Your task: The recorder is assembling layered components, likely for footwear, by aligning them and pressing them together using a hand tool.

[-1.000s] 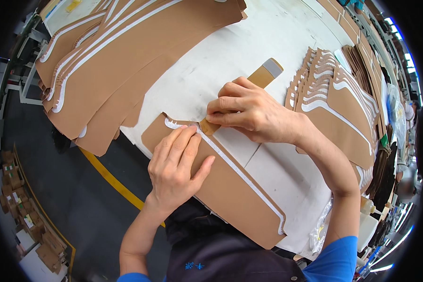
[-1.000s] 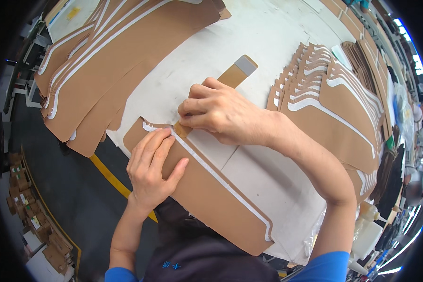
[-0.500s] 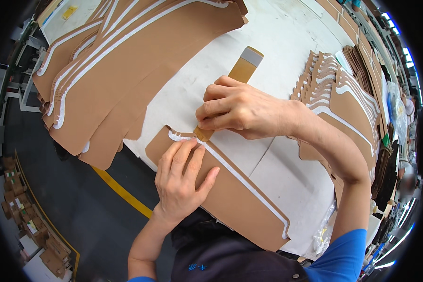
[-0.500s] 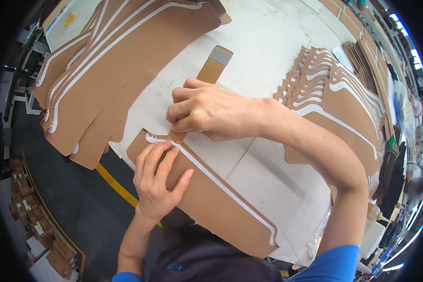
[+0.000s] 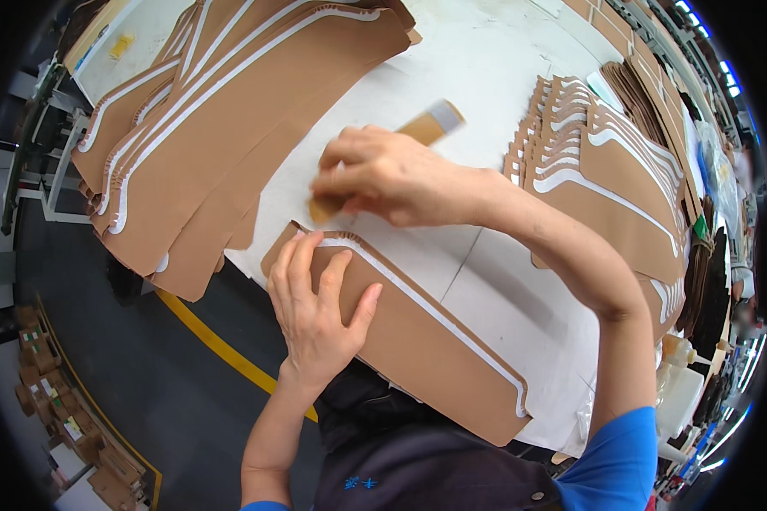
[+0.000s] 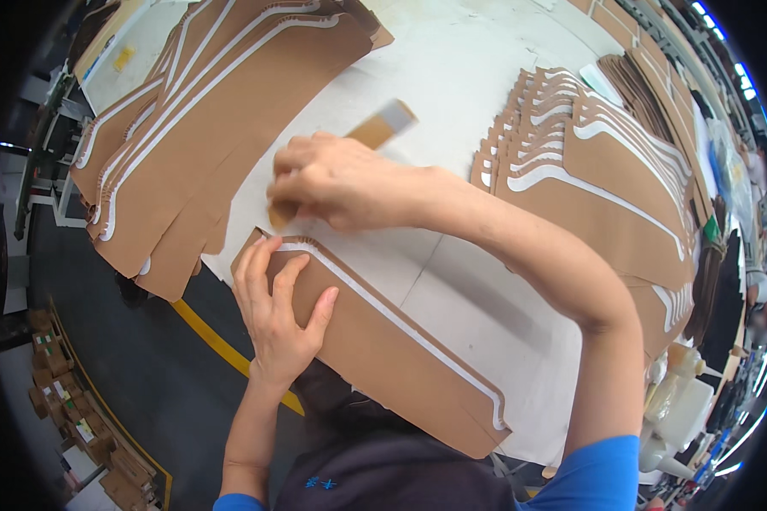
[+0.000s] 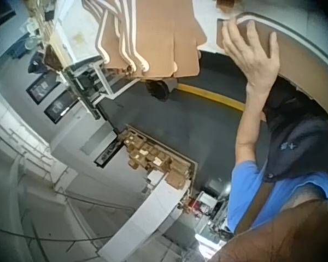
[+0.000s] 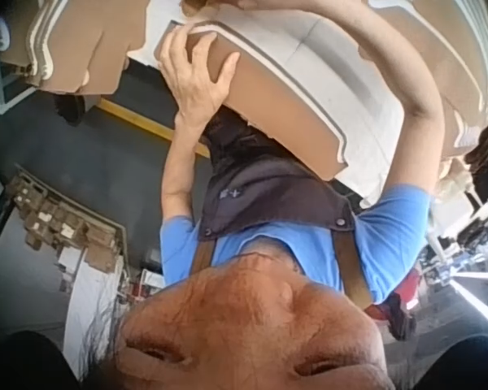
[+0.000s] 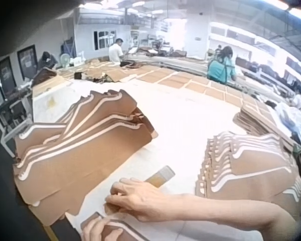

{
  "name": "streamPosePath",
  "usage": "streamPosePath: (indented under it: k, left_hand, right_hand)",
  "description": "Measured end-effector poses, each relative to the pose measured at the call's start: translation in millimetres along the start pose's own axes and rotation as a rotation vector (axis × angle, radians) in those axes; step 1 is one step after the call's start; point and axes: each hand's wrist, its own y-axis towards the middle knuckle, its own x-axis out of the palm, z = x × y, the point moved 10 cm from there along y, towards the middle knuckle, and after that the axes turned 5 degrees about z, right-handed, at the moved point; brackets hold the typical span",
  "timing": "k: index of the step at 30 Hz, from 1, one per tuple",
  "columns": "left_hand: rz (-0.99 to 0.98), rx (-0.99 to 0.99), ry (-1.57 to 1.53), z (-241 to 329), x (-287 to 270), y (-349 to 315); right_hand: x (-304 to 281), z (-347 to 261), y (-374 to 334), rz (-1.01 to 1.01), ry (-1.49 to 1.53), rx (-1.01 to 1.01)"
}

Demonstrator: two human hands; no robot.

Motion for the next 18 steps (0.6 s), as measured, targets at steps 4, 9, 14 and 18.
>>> streamPosePath:
  k: [4, 9, 14, 18]
  left_hand:
    - [-0.091, 0.07, -0.008, 3, 8, -3]
    - [-0.046, 0.142, 0.047, 13, 2, -2]
    - [-0.015, 0.192, 0.115, 19, 3, -3]
    - [-0.012, 0.247, 0.145, 21, 4, -1]
  right_hand:
    - [-33, 15, -22, 0.243, 0.178, 0.398]
    - [-65, -23, -37, 0.443, 0.798, 0.507]
    - [-44, -53, -54, 0.524, 1.063, 0.423]
    - [-34, -72, -70, 0.523, 1.0, 0.43]
